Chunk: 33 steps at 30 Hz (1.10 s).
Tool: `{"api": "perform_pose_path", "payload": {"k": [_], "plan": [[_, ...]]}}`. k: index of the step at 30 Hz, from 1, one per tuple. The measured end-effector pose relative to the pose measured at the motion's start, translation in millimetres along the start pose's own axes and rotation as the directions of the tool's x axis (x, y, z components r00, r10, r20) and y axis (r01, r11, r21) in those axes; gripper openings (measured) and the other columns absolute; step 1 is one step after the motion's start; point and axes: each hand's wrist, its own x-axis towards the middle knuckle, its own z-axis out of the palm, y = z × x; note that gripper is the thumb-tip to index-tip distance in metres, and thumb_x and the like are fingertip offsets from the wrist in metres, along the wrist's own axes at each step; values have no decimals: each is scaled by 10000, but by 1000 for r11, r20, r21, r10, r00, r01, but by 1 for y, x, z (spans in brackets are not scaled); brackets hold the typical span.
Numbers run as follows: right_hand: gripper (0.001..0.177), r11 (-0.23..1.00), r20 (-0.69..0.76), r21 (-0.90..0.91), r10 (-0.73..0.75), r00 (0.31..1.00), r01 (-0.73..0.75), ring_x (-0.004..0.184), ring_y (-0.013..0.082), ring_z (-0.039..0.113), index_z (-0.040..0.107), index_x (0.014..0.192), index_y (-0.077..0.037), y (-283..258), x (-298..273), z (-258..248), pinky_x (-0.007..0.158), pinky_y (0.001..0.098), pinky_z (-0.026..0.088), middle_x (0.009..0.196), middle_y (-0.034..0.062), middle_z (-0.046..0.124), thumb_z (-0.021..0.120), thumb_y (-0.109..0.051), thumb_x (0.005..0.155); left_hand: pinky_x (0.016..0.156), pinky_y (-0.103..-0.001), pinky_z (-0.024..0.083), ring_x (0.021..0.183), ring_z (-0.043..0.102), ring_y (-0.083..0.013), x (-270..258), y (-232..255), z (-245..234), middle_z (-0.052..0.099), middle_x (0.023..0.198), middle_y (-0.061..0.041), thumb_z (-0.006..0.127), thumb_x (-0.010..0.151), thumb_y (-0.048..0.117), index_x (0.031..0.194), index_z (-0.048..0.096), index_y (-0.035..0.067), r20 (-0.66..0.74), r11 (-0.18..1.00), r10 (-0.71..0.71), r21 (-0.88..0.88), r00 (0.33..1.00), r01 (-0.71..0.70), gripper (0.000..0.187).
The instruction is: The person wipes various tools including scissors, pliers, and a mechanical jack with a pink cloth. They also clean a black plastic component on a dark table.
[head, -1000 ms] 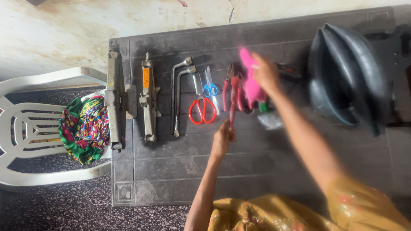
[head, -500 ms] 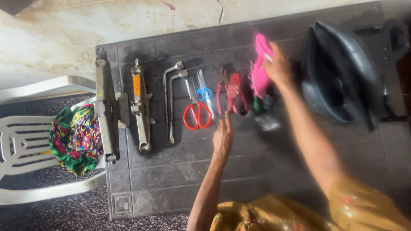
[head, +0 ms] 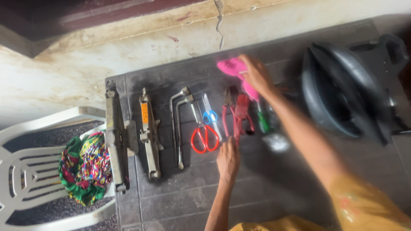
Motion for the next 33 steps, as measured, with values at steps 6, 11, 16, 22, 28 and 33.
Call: {"api": "perform_pose_path", "payload": {"k": [6,11,16,22,28,33], "plan": [[279,1000,44,-9,-5,999,5,907,309,754,653,1215,-105,15,11,29,743,415,599,1070,123,752,638,8,961,873,-472,433,1006,569,-345,-28,-29,-8,599,1068,-155,616,969,212,1343,578,55,75,991,0,131,997,-10,407],[439,945,132,-328,56,990,-10,1092,377,666,600,1270,-123,40,-7,80,885,490,578,1215,159,672,693,-61,845,949,-486,425,1118,572,-348,-36,-41,-1,607,1271,-150,615,910,140,1262,597,52,-69,980,175,108,982,-167,364],[623,944,234,-327,117,965,-35,1229,448,581,557,1410,-143,62,-26,123,926,495,580,1380,217,562,636,64,828,949,-493,419,1124,559,-359,-38,-53,9,601,1278,-152,607,915,131,1243,595,40,-18,973,163,165,986,-158,341],[642,940,282,-340,113,953,-11,1251,527,528,545,1444,-136,85,-4,143,902,519,573,1415,219,548,625,66,839,967,-495,418,1116,551,-367,-40,-56,6,596,1281,-165,592,899,116,1256,579,17,3,971,162,176,987,-160,370],[600,924,229,-325,-128,965,200,1280,397,559,610,1438,-137,57,29,167,1010,533,574,1574,187,469,621,55,869,982,-499,413,1146,535,-370,-39,-59,10,576,1294,-173,609,877,126,1282,564,14,83,976,120,175,989,-133,423],[519,917,414,-320,-89,906,236,1387,463,438,671,1310,-321,32,23,177,997,638,477,1585,185,333,634,-31,881,986,-507,403,1159,525,-375,-39,-62,15,565,1310,-174,620,857,134,1280,560,5,52,960,166,220,985,-174,446]]}}
